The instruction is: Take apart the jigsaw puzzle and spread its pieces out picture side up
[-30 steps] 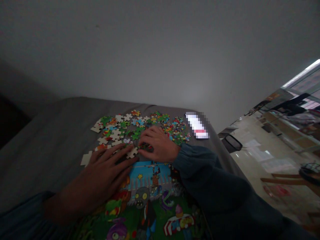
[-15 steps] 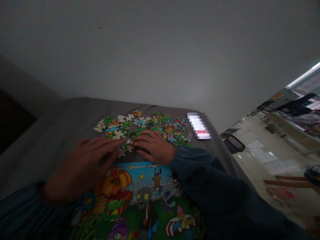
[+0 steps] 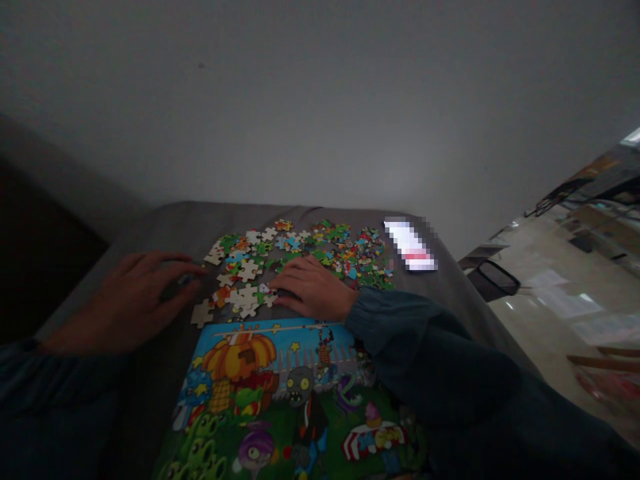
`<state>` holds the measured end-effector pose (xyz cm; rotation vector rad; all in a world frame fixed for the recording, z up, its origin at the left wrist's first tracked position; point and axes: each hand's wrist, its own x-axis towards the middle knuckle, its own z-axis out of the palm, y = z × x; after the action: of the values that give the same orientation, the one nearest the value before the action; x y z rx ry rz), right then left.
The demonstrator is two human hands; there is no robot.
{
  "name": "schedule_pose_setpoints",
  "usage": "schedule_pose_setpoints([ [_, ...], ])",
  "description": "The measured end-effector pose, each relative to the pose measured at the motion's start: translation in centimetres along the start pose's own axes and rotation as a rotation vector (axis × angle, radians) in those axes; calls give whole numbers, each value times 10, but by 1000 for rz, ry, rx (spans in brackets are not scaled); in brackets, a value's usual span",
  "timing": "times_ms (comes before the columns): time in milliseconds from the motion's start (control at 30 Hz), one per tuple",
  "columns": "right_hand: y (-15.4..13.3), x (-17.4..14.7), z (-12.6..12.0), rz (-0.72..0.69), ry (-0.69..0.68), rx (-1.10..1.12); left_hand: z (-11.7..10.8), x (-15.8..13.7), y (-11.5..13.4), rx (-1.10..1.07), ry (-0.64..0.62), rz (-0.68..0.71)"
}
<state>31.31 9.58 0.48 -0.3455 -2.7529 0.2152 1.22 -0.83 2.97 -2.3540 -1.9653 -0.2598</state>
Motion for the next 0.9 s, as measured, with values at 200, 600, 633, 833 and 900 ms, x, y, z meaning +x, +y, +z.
schedule_pose_setpoints([
  [200, 5, -4, 2, -36, 102, 19, 2, -6, 0, -191, -262, -41],
  [600, 4, -8, -2, -210, 224, -32, -8, -5, 0, -374, -179, -259],
  [633, 3, -8, -3, -163, 241, -20, -10, -7, -2, -357, -126, -238],
  [833, -1, -8, -4, 230, 262, -176, -18, -17, -1, -405, -302, 48],
  [900, -4, -8, -4, 143, 210, -182, -17, -15, 12, -401, -169, 65],
])
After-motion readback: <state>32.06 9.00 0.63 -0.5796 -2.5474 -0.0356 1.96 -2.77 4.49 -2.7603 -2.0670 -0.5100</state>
